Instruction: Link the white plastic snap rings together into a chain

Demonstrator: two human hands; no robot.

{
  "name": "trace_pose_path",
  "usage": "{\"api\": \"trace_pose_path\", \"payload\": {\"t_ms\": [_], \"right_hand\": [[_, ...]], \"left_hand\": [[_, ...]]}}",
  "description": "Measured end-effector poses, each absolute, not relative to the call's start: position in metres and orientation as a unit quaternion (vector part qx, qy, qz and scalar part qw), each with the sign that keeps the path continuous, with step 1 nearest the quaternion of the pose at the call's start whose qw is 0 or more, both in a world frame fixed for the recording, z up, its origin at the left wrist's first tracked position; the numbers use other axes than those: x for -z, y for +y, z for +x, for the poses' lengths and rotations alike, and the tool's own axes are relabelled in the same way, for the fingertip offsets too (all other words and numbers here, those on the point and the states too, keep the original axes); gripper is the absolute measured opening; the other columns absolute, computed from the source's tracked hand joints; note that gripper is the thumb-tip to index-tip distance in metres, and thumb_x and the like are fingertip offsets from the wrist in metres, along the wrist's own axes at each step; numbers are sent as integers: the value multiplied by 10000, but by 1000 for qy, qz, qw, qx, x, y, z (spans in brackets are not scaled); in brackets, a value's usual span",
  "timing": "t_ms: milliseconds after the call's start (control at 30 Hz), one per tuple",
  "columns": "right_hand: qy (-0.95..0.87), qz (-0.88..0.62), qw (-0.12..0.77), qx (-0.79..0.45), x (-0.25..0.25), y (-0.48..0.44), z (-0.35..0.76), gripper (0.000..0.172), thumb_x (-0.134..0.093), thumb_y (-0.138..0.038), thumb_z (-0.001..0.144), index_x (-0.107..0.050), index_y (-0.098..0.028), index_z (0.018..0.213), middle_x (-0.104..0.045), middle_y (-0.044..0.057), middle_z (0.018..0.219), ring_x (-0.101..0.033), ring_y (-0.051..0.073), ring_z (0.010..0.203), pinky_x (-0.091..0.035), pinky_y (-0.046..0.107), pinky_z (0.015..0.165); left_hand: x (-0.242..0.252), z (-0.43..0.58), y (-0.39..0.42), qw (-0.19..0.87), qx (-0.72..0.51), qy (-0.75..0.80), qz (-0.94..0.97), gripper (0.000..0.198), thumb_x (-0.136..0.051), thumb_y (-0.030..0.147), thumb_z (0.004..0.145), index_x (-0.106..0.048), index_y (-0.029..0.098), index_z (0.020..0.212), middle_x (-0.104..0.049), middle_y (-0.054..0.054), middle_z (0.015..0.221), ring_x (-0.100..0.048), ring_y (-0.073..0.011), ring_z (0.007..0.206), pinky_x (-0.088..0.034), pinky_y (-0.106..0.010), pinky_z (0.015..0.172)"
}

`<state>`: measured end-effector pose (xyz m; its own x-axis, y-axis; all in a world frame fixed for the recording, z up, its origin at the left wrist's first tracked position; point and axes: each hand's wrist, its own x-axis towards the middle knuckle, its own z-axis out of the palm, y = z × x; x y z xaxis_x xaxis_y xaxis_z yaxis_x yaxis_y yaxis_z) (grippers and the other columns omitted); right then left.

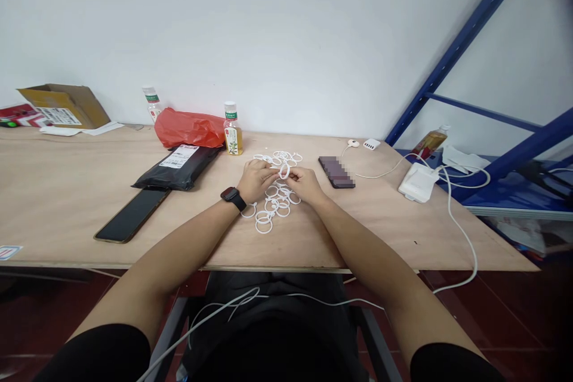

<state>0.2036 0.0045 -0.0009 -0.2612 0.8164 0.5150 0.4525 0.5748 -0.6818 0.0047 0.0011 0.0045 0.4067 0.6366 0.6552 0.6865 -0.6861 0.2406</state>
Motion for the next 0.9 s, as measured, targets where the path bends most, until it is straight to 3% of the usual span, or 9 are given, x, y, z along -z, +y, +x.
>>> {"api": "trace_pose_path", "payload": {"t_ms": [533,900], "right_hand": [[-764,-419,438,-220,-7,-2,202,184,-589,-262,833,-747,-197,899,-682,2,707,-588,116,601,-453,224,610],[-770,-414,430,-227,-4,-1,202,155,-601,-284,831,-719,-188,862,-719,18,755,-631,130,632,-475,233,626]], "left_hand": [[-6,4,1,14,379,-396,-837,249,-544,393,951,-738,238,949,-668,-59,920,-560,-211,918,-388,-390,881],[-8,4,-1,-12,373,-394,-840,273,-515,395,957,-729,230,916,-671,-60,930,-563,-213,925,-380,-400,897]]}}
